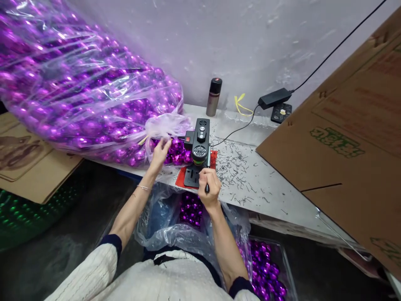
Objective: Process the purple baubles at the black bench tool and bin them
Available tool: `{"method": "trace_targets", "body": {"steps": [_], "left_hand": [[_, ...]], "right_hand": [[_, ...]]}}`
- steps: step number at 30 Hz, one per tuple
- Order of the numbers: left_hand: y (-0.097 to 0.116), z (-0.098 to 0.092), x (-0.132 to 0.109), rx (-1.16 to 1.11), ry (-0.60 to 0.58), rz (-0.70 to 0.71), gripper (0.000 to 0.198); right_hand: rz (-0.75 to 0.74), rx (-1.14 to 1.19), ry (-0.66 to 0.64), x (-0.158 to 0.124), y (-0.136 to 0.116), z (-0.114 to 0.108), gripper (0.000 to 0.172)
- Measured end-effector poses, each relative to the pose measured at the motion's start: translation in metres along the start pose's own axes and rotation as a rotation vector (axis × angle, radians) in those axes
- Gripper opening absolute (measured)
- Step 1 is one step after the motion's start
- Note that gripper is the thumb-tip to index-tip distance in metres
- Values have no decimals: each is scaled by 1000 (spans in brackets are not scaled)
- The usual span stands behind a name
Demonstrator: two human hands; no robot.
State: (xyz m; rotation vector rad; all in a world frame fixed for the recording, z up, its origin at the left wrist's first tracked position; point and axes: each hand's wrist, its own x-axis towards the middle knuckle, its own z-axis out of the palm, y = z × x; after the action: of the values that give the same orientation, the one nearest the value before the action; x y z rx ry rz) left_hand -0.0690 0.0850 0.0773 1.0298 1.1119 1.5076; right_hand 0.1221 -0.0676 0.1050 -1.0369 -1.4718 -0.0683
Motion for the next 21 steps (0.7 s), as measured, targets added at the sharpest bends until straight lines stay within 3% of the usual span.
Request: {"method": "trace_targets", "body": {"steps": [5, 8, 11, 14, 21], "left_hand": [[-11, 1, -42, 725, -191, 479, 37], [-22, 7, -56, 939, -342, 644, 40], [-35, 11, -56, 1042, -432, 665, 43], [-40, 16, -49, 1114, -414, 650, 48], [-11, 34, -44, 1417, -506, 478, 56]], "right_hand": [[-14, 6, 5, 2, -2, 0, 25], [-12, 4, -1, 3, -3, -1, 25], [-12, 0, -14, 3, -3, -2, 25], [-4, 5, -16, 2, -3, -2, 25], [-3, -8, -12, 1, -2, -2, 24]]}}
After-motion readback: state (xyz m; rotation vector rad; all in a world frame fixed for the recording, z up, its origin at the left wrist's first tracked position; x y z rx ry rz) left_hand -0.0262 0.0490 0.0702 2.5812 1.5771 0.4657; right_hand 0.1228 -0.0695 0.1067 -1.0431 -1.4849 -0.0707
